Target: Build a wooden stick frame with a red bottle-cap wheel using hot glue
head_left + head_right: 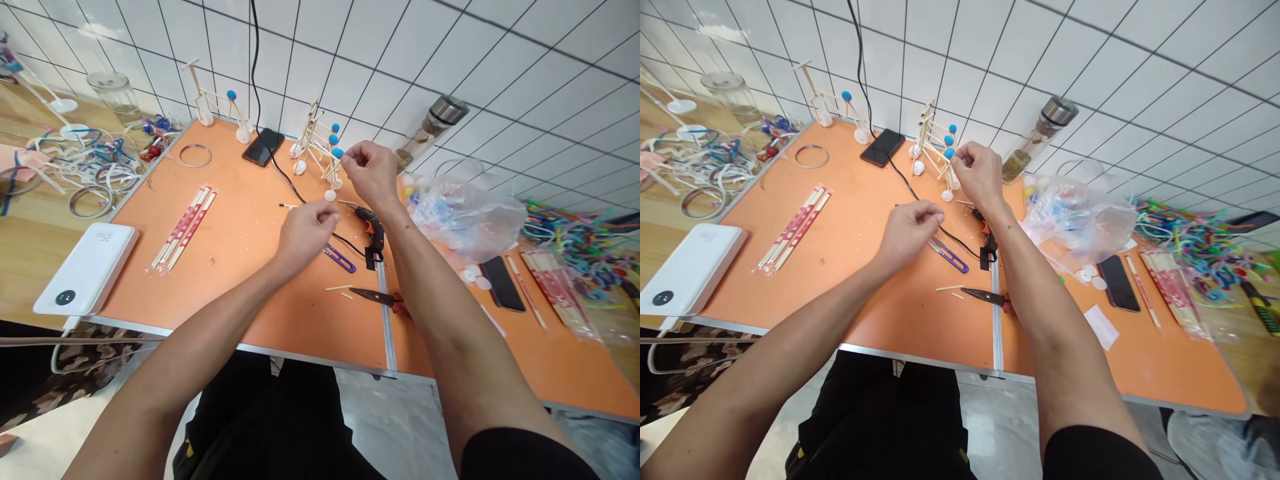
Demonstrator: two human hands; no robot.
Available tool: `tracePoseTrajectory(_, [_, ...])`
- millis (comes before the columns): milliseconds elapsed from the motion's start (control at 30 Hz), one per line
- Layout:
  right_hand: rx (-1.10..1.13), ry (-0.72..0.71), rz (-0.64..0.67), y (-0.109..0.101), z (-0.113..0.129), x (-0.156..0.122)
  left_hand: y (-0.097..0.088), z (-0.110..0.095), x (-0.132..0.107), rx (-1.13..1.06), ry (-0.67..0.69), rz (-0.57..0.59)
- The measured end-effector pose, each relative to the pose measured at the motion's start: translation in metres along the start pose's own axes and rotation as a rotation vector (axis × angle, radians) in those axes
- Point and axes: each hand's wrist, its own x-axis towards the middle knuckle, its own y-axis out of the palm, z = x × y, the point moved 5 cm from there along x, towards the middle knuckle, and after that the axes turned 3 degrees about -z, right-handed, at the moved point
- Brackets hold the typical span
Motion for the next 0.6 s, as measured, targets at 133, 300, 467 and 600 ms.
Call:
tracePoseTrajectory(133, [0.092, 0.01, 0.012, -0.007, 0.003, -0.008, -0.028, 0.007, 0.039, -0.077, -0.027, -0.153])
tracePoseTrajectory(300, [0.163, 0.008, 0.041, -0.013, 0.01, -0.012, -0.03, 0.015, 0.084, 0.118, 0.063, -0.175])
tracePoseTrajectory(467, [0.139, -0.004, 0.024, -0.017, 0.021, -0.015, -0.013, 0.022, 0.107, 0.236, 0.159, -0.123])
tracePoseTrajectory(600, [0.116, -0.021, 0.022, -0.016, 0.027, -0.017, -0.009, 0.024, 0.111, 0.342, 0.198, -0.133])
